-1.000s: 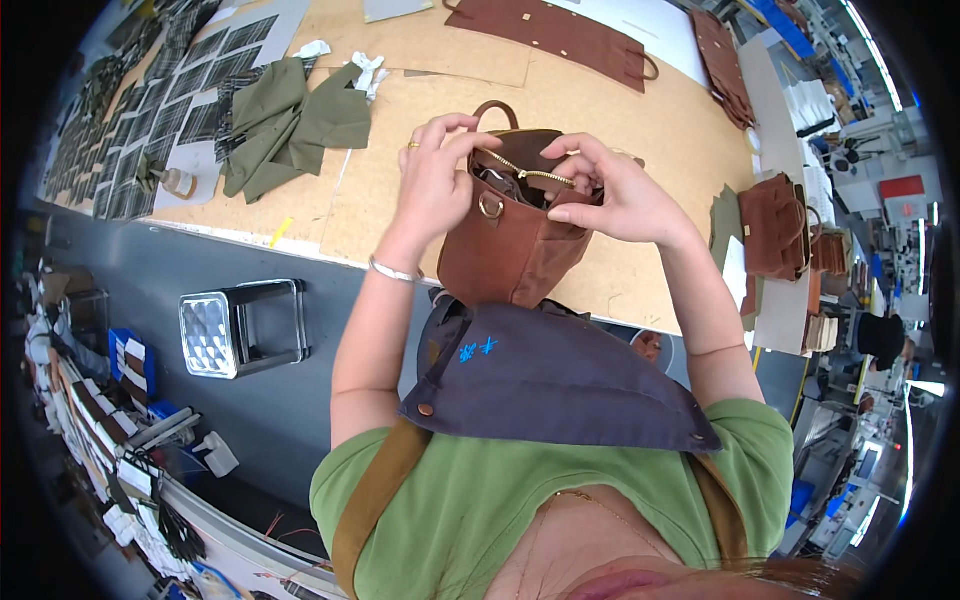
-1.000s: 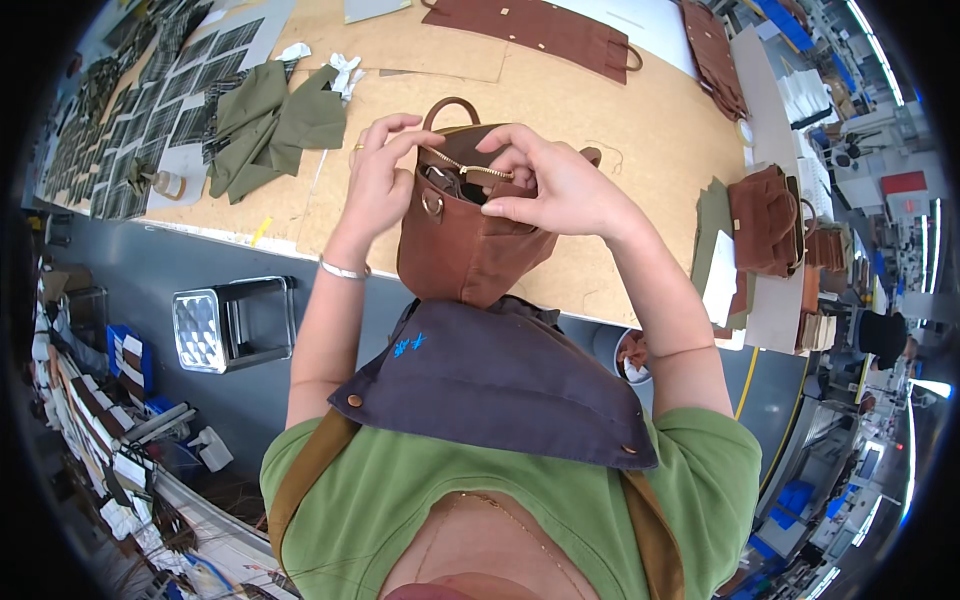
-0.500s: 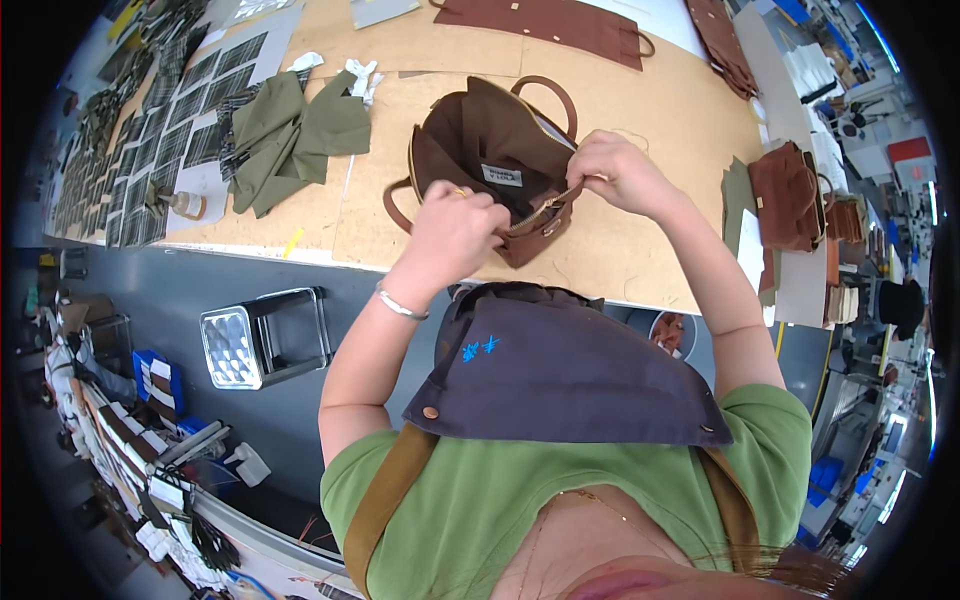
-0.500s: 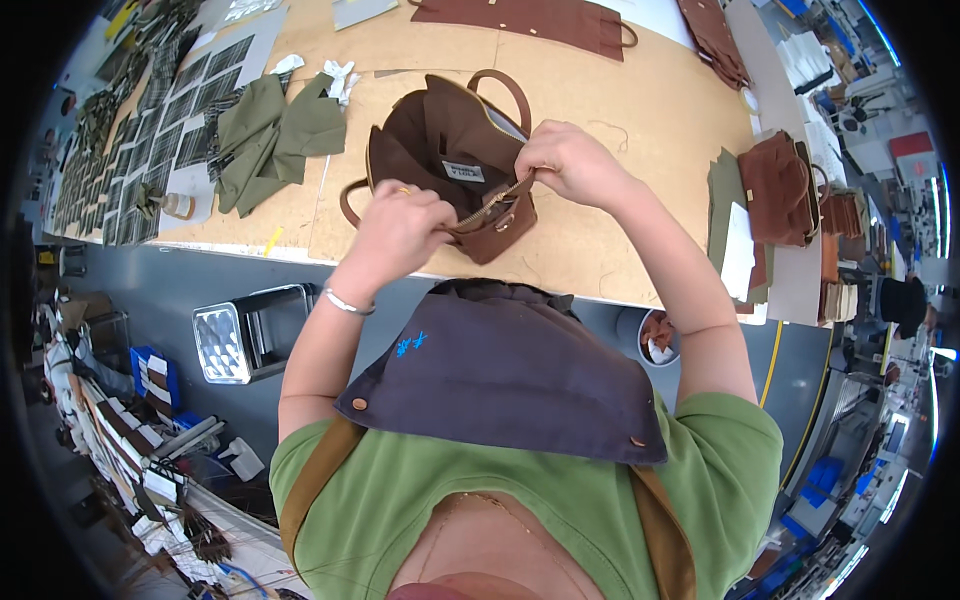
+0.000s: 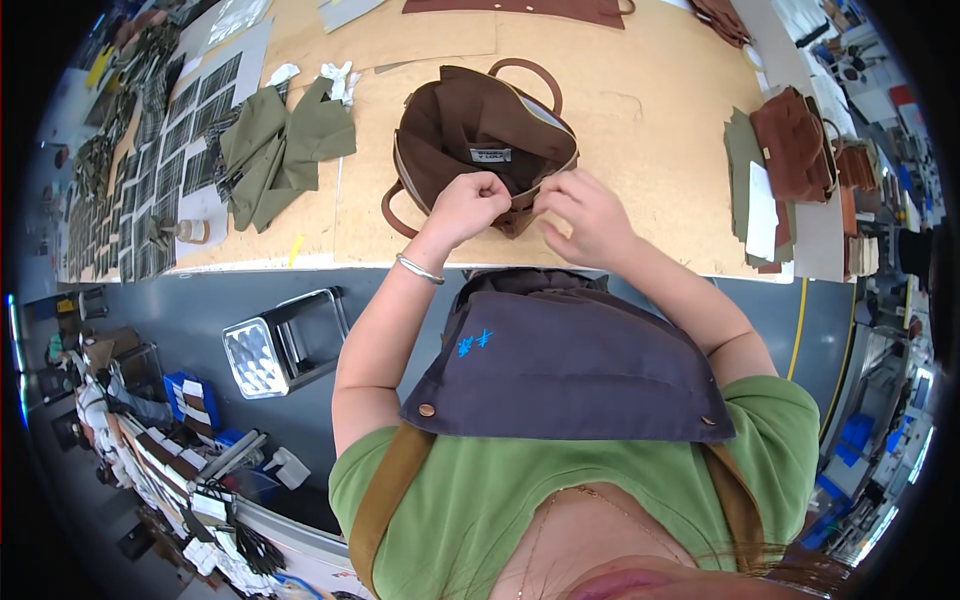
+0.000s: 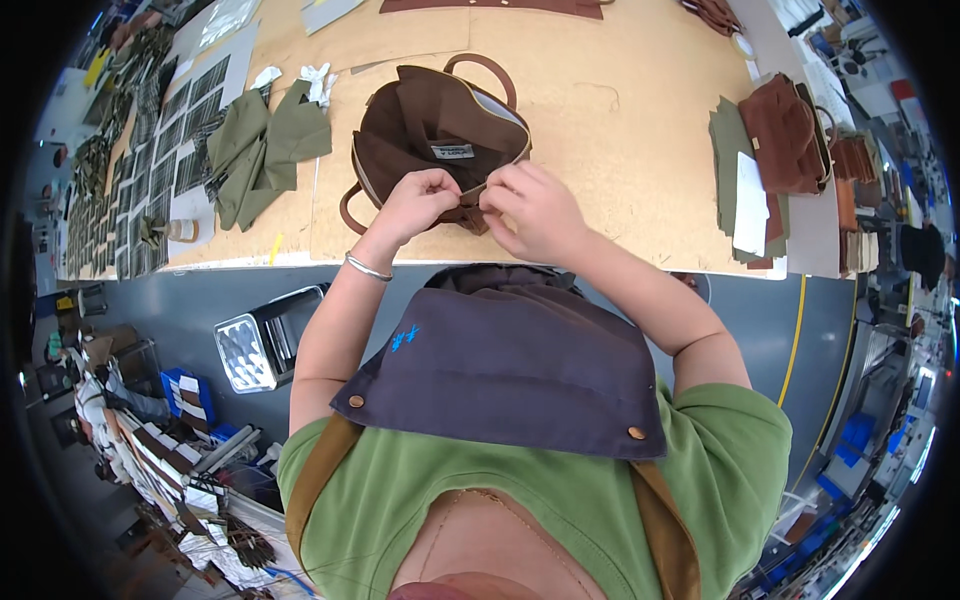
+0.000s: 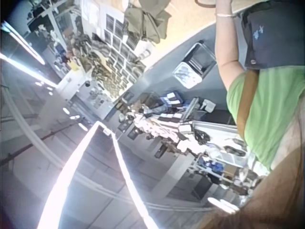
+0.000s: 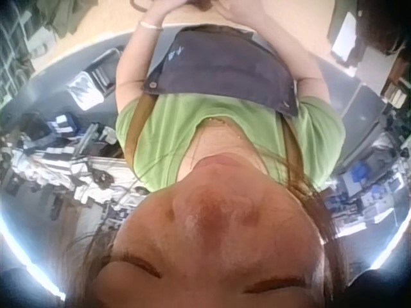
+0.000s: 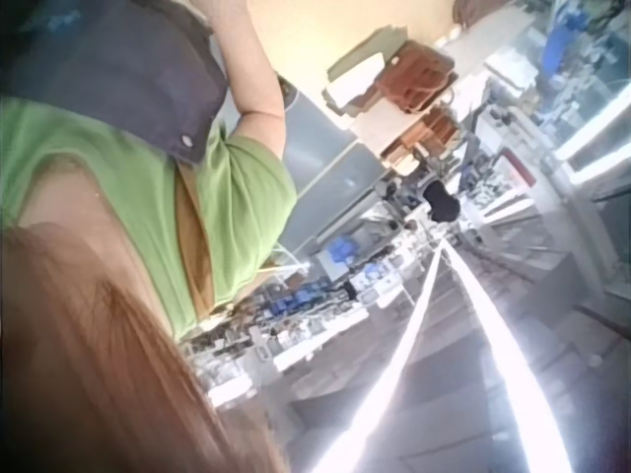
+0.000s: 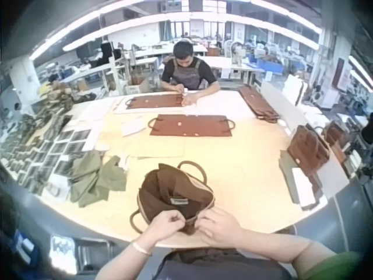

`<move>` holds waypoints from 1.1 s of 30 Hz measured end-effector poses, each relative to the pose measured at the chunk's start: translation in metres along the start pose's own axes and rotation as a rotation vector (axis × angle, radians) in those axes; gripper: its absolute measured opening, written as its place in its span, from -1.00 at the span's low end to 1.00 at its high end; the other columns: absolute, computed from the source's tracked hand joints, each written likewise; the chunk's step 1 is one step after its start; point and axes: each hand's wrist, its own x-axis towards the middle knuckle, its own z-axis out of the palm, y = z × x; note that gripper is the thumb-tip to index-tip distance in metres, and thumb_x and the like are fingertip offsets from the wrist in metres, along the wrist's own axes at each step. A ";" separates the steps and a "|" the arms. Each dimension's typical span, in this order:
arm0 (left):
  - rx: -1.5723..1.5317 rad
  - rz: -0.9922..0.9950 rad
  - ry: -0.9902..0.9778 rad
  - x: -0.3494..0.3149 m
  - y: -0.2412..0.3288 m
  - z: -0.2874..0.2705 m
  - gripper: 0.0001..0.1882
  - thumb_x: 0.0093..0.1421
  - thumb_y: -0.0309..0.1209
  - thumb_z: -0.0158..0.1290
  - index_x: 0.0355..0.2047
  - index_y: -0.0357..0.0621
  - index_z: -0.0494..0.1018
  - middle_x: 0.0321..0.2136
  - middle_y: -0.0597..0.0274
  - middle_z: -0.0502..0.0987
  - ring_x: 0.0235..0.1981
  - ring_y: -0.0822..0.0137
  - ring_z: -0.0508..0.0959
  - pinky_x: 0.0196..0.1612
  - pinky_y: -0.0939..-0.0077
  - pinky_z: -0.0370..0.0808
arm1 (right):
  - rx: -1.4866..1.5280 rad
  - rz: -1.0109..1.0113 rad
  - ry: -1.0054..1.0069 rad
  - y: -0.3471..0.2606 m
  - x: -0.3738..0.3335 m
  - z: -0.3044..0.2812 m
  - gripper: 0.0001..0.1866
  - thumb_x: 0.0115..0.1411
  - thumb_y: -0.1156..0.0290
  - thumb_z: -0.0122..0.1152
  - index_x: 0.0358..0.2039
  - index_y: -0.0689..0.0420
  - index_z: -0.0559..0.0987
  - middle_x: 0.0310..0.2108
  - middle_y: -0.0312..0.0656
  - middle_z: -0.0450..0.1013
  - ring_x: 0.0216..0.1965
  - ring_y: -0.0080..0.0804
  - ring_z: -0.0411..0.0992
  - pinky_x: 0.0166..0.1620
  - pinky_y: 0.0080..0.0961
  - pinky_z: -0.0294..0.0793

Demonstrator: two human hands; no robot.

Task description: The recorder is assembling leather bags by manually attaching linings and hardware.

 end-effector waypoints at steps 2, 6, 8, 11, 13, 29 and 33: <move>-0.088 -0.020 -0.025 0.007 -0.004 0.000 -0.93 0.10 -0.49 0.10 -0.44 -0.23 0.53 -0.54 0.42 0.50 -0.51 0.61 0.42 -0.43 0.66 0.37 | -0.021 0.066 0.022 0.002 -0.012 0.020 -0.80 -0.11 0.47 0.38 -0.44 0.05 0.54 -0.28 -0.28 0.41 -0.21 -0.28 0.40 -0.18 -0.40 0.44; -0.327 -0.069 0.044 0.018 -0.012 -0.005 -0.95 0.13 -0.50 0.09 -0.42 -0.20 0.54 -0.50 0.40 0.52 -0.47 0.59 0.45 -0.38 0.64 0.39 | -0.006 0.066 -0.029 0.009 -0.017 0.029 -0.86 -0.07 0.46 0.37 -0.49 0.06 0.56 -0.31 -0.29 0.39 -0.21 -0.28 0.40 -0.17 -0.40 0.46; -0.488 -0.082 0.169 0.021 -0.007 -0.011 -0.93 0.19 -0.46 0.11 -0.39 -0.18 0.54 -0.49 0.41 0.53 -0.46 0.57 0.46 -0.35 0.63 0.41 | 0.052 0.060 -0.090 0.011 -0.022 0.029 -0.90 -0.04 0.46 0.35 -0.49 0.06 0.58 -0.32 -0.29 0.39 -0.21 -0.28 0.41 -0.16 -0.41 0.47; -0.178 0.078 0.193 0.019 -0.002 -0.022 -0.92 0.35 -0.49 0.01 -0.26 -0.22 0.47 -0.44 0.45 0.50 -0.41 0.63 0.42 -0.33 0.71 0.39 | 0.136 0.048 -0.081 0.010 -0.019 0.023 -0.79 -0.04 0.50 0.35 -0.33 0.09 0.58 -0.30 -0.24 0.41 -0.35 -0.28 0.42 -0.24 -0.40 0.47; -0.193 0.099 0.023 0.015 -0.002 -0.024 -0.94 0.37 -0.52 -0.03 -0.22 -0.21 0.44 -0.42 0.47 0.48 -0.39 0.66 0.41 -0.32 0.74 0.37 | 0.285 0.291 -0.072 0.005 -0.008 0.023 -0.74 0.01 0.51 0.32 -0.23 0.11 0.55 -0.28 -0.22 0.42 -0.44 -0.33 0.43 -0.30 -0.42 0.47; -0.142 0.118 -0.262 -0.001 0.012 -0.041 -0.76 0.27 -0.66 0.01 -0.05 -0.30 0.46 -0.25 0.34 0.56 -0.23 0.59 0.53 -0.12 0.66 0.47 | 0.301 0.427 -0.251 0.006 0.026 0.020 -0.73 0.02 0.48 0.33 -0.26 0.10 0.45 -0.30 -0.16 0.46 -0.31 -0.17 0.50 -0.25 -0.30 0.49; -0.246 0.130 -0.239 -0.001 0.010 -0.038 -0.75 0.25 -0.68 0.00 -0.06 -0.32 0.47 -0.24 0.32 0.58 -0.20 0.57 0.53 -0.12 0.64 0.48 | 0.360 0.578 -0.227 0.011 0.029 0.016 -0.76 0.02 0.50 0.34 -0.32 0.09 0.46 -0.38 -0.19 0.48 -0.32 -0.18 0.50 -0.25 -0.30 0.48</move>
